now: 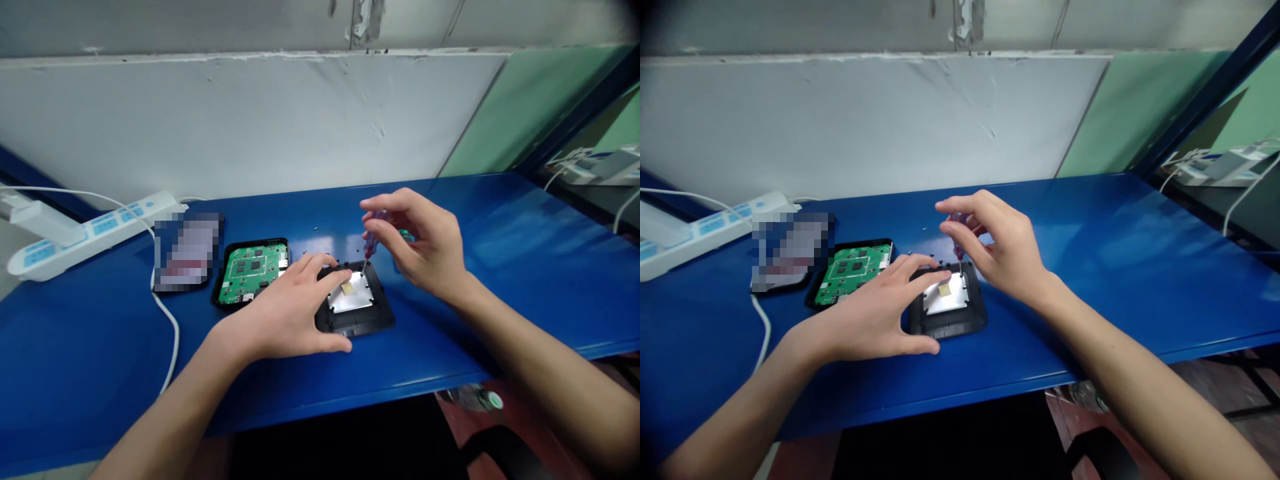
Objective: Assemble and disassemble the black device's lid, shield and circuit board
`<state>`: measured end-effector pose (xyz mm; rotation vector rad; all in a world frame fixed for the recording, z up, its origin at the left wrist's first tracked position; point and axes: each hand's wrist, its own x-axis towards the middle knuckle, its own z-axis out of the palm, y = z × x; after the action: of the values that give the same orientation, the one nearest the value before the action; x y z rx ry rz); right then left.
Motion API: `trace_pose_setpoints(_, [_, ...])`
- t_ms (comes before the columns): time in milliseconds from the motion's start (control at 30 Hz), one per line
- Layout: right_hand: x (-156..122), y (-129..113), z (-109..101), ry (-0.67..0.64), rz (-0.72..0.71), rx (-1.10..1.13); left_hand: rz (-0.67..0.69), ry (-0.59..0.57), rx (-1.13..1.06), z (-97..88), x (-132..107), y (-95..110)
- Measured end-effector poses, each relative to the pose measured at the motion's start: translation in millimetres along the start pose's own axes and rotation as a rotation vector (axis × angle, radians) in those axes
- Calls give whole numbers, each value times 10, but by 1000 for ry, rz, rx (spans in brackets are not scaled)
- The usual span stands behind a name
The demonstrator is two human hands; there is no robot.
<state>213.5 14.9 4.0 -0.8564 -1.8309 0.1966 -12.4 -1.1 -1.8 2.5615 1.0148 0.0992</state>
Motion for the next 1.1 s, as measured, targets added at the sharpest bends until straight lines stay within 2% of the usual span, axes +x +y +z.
trace_pose_setpoints(833, [-15,33,73,62,44,-38,-5,-1,12,16,13,-1])
trace_pose_setpoints(1000, [-60,46,108,-30,24,-45,-22,-15,24,-3,9,17])
trace_pose_setpoints(1100, [-66,42,113,12,11,-30,-34,-19,19,-4,6,20])
